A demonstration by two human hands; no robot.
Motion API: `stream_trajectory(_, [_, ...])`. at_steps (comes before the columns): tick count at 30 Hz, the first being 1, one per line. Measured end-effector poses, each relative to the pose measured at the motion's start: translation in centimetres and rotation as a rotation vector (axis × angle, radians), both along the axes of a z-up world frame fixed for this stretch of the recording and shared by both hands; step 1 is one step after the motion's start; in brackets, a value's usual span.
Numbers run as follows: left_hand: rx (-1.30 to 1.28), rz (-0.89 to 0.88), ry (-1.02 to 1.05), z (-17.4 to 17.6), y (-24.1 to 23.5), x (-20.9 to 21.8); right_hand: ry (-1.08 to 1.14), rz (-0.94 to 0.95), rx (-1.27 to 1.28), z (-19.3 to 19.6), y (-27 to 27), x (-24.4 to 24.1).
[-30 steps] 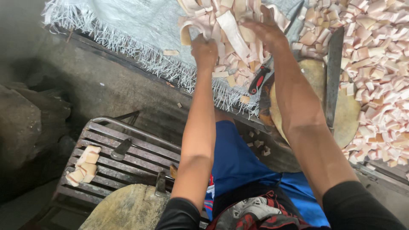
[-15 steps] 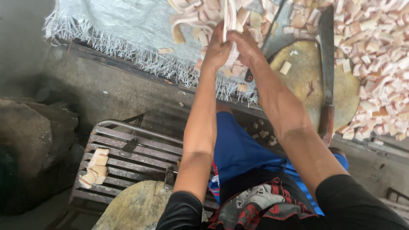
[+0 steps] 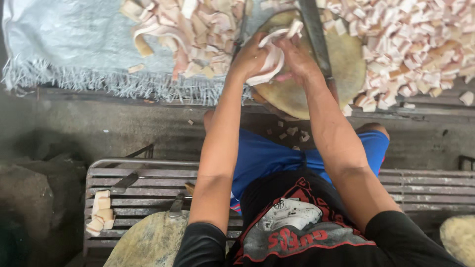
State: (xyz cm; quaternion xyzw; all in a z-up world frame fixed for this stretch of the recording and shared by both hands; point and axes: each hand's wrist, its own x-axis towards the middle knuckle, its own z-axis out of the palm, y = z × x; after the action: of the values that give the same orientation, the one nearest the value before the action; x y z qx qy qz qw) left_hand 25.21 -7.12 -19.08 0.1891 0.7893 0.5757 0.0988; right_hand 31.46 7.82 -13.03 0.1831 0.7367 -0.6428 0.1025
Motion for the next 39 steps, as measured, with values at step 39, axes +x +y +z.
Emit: stream_trajectory(39, [-0.221,-0.402,0.271,1.2,14.9,12.3,0.447,-0.068,0.964,-4.3,17.0,28.5])
